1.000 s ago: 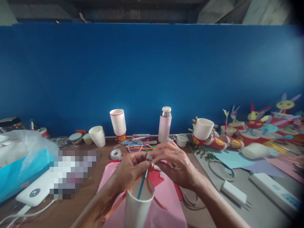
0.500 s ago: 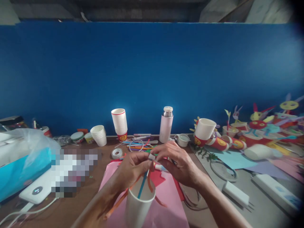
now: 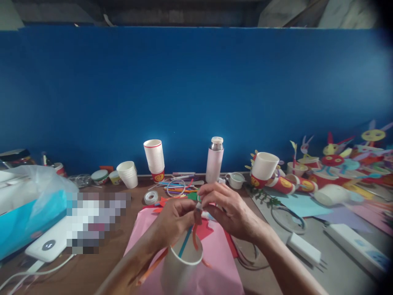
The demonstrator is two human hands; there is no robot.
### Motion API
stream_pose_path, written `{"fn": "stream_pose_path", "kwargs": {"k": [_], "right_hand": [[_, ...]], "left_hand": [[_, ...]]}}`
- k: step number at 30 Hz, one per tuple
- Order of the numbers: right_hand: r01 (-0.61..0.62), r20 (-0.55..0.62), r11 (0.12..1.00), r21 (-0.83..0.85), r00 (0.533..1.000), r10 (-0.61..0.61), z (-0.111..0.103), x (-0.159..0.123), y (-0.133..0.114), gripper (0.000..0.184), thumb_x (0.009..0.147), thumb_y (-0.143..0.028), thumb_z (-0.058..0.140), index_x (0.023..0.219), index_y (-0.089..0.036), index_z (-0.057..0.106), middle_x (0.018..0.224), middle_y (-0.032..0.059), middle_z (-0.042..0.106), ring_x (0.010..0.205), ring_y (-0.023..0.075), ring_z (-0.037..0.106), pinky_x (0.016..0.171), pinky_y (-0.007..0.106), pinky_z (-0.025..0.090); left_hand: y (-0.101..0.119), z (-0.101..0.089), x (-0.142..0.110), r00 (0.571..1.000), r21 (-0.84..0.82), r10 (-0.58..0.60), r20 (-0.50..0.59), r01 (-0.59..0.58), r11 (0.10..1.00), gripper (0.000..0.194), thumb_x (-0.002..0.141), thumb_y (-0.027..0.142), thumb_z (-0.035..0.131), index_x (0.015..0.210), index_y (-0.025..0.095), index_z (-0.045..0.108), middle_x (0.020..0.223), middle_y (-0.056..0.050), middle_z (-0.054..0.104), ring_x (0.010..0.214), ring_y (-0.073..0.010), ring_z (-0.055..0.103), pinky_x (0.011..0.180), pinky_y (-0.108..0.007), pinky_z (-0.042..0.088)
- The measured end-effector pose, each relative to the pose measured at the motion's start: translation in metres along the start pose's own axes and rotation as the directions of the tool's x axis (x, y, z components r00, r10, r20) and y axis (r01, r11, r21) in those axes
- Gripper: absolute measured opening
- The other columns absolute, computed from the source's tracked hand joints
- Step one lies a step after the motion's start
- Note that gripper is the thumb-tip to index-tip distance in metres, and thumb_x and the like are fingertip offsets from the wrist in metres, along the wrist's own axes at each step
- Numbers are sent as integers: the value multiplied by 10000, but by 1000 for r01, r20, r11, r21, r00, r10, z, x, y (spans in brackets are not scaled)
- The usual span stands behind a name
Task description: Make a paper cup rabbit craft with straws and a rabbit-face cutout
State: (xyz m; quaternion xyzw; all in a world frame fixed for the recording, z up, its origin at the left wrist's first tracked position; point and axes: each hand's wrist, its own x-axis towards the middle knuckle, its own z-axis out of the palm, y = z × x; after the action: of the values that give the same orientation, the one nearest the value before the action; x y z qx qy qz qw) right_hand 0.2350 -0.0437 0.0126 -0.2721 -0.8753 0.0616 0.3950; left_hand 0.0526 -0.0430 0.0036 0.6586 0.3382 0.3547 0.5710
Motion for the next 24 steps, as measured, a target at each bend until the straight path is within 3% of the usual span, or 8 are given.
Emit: {"fn": "stream_pose_path", "kwargs": {"k": [6,16,24], "right_hand": [[-14,57,998,-53,998,17,5,1,-1,109,833,-109,456,863,-185,527,1020,56,568,987,160,524,811,335,415],[-31,27,990,-135,999,35,10,2,-2,73,829,-134,448,861,-178,497,999,68,574,949,175,529,823,344,367],[-200,10,976,-85,979,201,18,1,-7,307,681,-43,460,951,-188,459,945,56,587,884,194,530,816,347,367]], "left_hand": [[-7,1,2,1000,44,3,23,-4,999,155,754,223,526,648,122,577,578,27,437,551,-91,353,516,-220,263],[-11,2,5,999,36,36,4,-36,999,153,743,170,502,610,128,562,567,27,451,550,-92,367,523,-220,281],[-11,11,4,1000,58,19,-7,-19,998,176,733,237,523,681,127,650,600,-11,561,586,-130,475,566,-233,367]]}}
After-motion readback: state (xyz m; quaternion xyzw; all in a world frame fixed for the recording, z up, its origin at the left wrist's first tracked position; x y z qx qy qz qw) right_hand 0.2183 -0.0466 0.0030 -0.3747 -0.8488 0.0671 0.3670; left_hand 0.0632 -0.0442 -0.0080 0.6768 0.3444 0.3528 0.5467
